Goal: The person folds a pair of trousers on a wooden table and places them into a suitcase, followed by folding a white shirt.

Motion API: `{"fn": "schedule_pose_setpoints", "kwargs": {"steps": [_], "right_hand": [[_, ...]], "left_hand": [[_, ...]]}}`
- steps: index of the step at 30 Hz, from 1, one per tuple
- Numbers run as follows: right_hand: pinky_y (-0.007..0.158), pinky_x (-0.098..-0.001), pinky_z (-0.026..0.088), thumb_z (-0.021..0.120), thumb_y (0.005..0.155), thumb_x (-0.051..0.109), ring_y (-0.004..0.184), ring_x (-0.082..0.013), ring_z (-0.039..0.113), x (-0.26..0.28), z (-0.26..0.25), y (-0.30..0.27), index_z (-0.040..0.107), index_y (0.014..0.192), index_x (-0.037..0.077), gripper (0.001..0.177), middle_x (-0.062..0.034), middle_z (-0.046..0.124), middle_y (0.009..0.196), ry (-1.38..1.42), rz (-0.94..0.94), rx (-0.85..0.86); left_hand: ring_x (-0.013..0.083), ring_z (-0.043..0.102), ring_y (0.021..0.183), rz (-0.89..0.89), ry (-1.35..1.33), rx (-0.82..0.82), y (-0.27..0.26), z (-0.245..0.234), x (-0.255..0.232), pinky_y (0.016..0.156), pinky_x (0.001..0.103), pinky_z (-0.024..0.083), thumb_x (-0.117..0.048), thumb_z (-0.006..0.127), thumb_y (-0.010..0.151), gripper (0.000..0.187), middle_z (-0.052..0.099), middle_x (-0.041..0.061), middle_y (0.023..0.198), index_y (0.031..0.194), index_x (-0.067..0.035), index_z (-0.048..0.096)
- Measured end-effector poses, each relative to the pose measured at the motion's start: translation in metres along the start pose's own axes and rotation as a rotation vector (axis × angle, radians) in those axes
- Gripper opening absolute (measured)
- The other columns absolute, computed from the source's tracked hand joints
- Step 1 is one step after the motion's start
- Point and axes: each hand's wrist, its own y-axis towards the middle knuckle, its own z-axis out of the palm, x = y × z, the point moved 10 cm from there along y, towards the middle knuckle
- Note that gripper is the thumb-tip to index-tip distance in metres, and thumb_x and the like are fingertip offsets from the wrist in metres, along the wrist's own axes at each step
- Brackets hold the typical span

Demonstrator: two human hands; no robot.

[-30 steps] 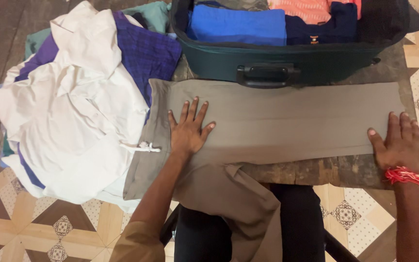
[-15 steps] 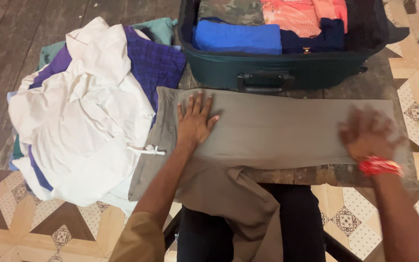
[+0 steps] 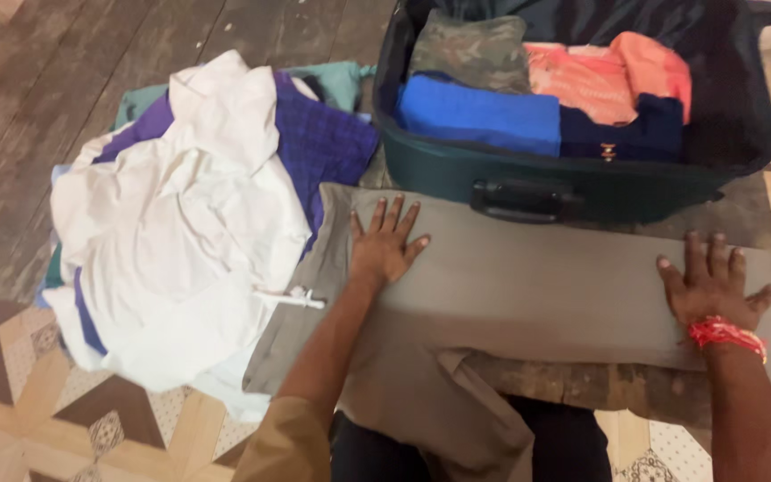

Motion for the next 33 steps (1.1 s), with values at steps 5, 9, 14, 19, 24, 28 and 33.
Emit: {"fn": "schedule_pose_setpoints", "kwargs": {"steps": [5,9,14,19,24,28,33], "right_hand": [[0.110,-0.0765,0.012,0.028,0.102,0.061,0.154,-0.0400,0.022,0.049,-0.053,-0.070,0.025,0.163,0.017,0.075,-0.0166,0.022,0.171,0.051,-0.189,-0.264],[0.108,-0.0565,0.040,0.070,0.077,0.041,0.131,-0.0394,0.048,0.123,-0.044,-0.208,0.048,0.141,0.006,0.076,-0.0183,0.051,0.143,0.251,-0.663,-0.039],[0.105,-0.0635,0.039,0.072,0.086,0.029,0.134,-0.0276,0.054,0.181,0.009,-0.408,0.063,0.133,0.019,0.050,-0.0060,0.063,0.136,0.397,-1.019,0.427],[0.100,-0.0875,0.012,0.070,0.088,0.021,0.138,-0.0311,0.044,0.205,0.007,-0.475,0.054,0.142,0.018,0.056,-0.0075,0.057,0.133,0.276,-1.297,0.418],[0.111,-0.0809,0.005,0.065,0.089,0.010,0.130,-0.0219,0.050,0.201,-0.001,-0.477,0.056,0.137,0.026,0.051,-0.0021,0.057,0.119,0.217,-1.267,0.761],[0.127,-0.0673,0.006,0.062,0.092,0.008,0.126,-0.0107,0.061,0.172,0.021,-0.475,0.069,0.114,0.020,0.026,0.0016,0.063,0.113,0.305,-1.119,0.883],[0.114,-0.0539,0.034,0.044,0.094,0.008,0.136,-0.0301,0.055,0.081,0.036,-0.398,0.068,0.130,0.004,0.044,-0.0150,0.067,0.136,1.315,-0.797,0.720]], "left_hand": [[0.0386,0.027,0.150,0.150,-0.111,-0.053,-0.030,-0.019,0.003,0.115,0.066,0.019,-0.055,0.049,0.098,0.065,0.029,0.014,0.164,0.153,-0.020,0.041],[0.0367,0.060,0.121,0.183,-0.271,-0.063,-0.135,-0.054,0.017,0.101,0.047,0.049,-0.039,0.061,0.098,0.039,0.063,0.014,0.131,0.123,-0.009,0.066],[0.0341,0.068,0.101,-0.442,-0.132,0.319,-0.261,-0.034,0.091,0.088,0.046,0.054,-0.047,0.063,0.103,0.035,0.073,0.014,0.104,0.108,-0.014,0.073],[0.0372,0.060,0.107,-0.496,-0.280,-0.150,-0.309,-0.040,0.126,0.086,0.049,0.052,-0.038,0.075,0.086,0.045,0.063,0.016,0.114,0.118,-0.009,0.063],[0.0412,0.051,0.112,-0.595,-0.287,-0.319,-0.322,-0.042,0.137,0.086,0.052,0.049,-0.038,0.079,0.079,0.066,0.053,0.022,0.122,0.132,-0.006,0.054],[0.0392,0.053,0.118,-0.665,-0.217,-0.276,-0.324,-0.025,0.149,0.091,0.055,0.046,-0.039,0.079,0.084,0.062,0.056,0.017,0.125,0.131,-0.007,0.056],[0.0410,0.055,0.117,-0.577,-0.456,-0.345,-0.327,0.001,0.171,0.099,0.051,0.047,-0.037,0.081,0.086,0.069,0.056,0.021,0.126,0.137,-0.002,0.050]]}}
